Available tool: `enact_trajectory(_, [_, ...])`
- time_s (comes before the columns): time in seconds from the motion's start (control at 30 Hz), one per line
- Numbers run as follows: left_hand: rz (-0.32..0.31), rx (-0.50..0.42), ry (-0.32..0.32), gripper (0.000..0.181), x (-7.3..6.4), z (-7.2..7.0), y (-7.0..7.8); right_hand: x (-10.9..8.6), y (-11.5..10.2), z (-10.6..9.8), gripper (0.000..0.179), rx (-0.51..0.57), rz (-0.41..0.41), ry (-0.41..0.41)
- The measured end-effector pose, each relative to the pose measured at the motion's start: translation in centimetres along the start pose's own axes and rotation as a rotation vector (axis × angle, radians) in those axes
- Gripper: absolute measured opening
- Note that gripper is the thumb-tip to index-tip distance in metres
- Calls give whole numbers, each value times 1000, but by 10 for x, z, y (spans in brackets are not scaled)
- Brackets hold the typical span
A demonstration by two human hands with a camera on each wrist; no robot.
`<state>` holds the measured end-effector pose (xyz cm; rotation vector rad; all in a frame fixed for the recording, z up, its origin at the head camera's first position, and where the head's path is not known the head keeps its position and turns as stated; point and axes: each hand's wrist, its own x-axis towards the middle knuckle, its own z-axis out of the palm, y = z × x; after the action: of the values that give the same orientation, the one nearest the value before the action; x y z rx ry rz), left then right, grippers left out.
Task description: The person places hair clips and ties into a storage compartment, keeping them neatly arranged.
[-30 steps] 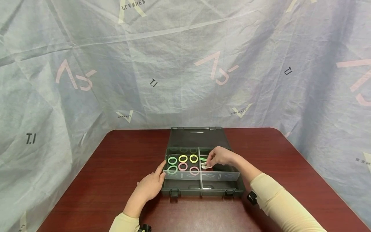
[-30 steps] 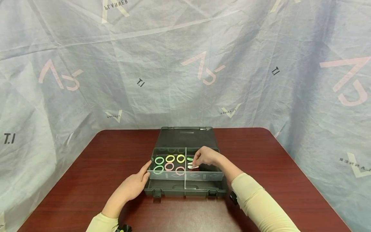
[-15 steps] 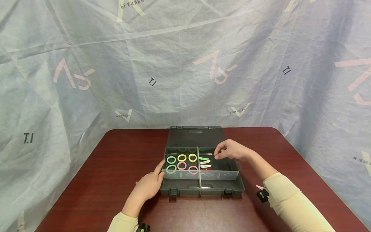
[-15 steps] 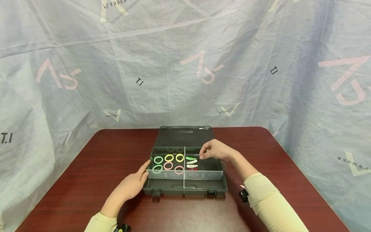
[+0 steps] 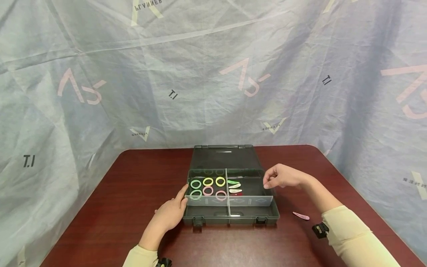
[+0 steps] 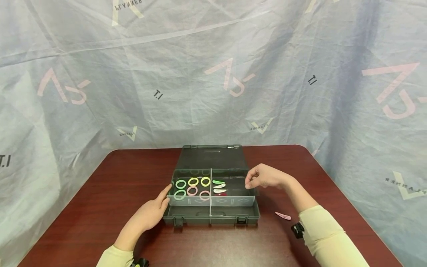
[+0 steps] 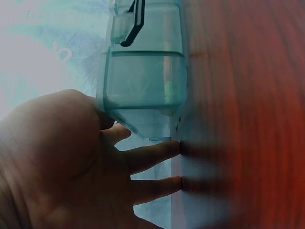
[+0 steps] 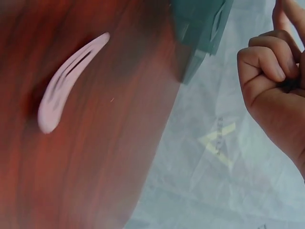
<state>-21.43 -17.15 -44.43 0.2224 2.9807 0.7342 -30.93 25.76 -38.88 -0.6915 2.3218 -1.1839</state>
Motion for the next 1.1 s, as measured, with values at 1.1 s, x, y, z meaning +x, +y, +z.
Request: enact_trajectory(1.1, [-9, 6, -43, 56, 1, -4, 1, -71, 63, -1, 16, 76, 91, -124])
